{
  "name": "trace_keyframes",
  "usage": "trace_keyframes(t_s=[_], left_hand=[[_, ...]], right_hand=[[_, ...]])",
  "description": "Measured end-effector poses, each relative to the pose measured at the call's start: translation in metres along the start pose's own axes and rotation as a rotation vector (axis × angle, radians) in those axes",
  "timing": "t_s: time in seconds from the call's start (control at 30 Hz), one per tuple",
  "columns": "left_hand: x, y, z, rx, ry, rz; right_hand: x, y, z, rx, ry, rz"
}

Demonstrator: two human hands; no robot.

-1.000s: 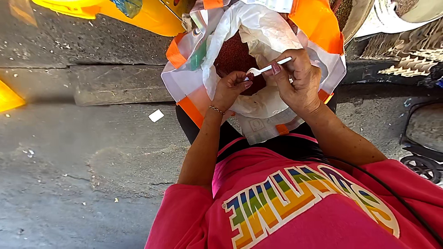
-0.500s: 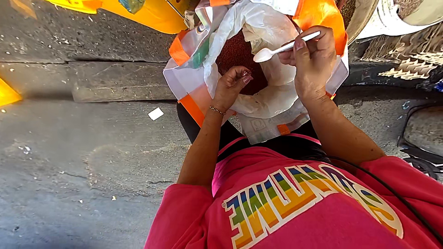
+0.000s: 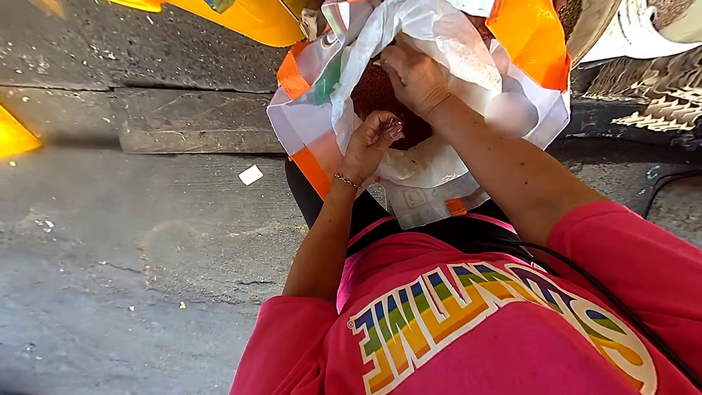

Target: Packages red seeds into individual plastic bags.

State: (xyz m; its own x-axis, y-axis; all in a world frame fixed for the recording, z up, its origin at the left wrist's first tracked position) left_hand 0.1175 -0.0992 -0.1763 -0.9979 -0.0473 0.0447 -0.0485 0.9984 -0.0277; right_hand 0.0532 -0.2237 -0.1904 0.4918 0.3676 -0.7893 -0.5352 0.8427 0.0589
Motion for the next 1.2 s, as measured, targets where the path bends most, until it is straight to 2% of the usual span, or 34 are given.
trace_keyframes(t_s=[0.07, 0.17, 0.27, 0.47, 0.6, 0.77, 0.83, 1.0, 1.2], left_hand=[[0.000, -0.001, 0.001, -0.008, 0.000, -0.003], [0.000, 0.000, 0.002, -0.027, 0.001, -0.001], [0.001, 0.002, 0.002, -0.016, 0.010, 0.005], [-0.001, 0.005, 0.003, 0.002, 0.016, -0.003], [0.000, 0.005, 0.005, 0.003, 0.020, 0.003], [0.003, 0.006, 0.002, 0.006, 0.000, 0.007], [0.002, 0.007, 0.002, 0.008, -0.005, 0.001], [0.000, 0.008, 0.004, -0.013, -0.027, -0.001], [-0.002, 0.007, 0.005, -0.038, -0.027, -0.005]], right_hand=[[0.016, -0.006, -0.004, 0.074, 0.100, 0.192], [0.019, -0.011, -0.002, 0.126, 0.113, 0.311], [0.013, -0.002, 0.002, 0.082, 0.114, 0.327], [0.008, 0.057, -0.011, 0.057, 0.071, 0.342], [-0.004, 0.071, -0.016, -0.005, 0.042, 0.207], [-0.032, 0.033, 0.000, -0.050, 0.081, -0.077], [-0.025, 0.014, 0.000, -0.045, 0.103, -0.093], [0.013, -0.019, -0.011, 0.183, 0.198, 0.291], [0.013, -0.026, -0.012, 0.246, 0.145, 0.309]])
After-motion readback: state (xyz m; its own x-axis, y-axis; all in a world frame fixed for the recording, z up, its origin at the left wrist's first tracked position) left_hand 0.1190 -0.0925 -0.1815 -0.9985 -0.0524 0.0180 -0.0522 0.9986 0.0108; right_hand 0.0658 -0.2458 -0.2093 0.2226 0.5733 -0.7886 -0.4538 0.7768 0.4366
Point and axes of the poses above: each hand's wrist, its own y-axis away from the middle knuckle, its own x-axis out of the palm, z = x × y, the point moved 8 cm from there along -y, towards the middle knuckle, and after that the axes turned 14 degrees about x, right-handed, at the moved point
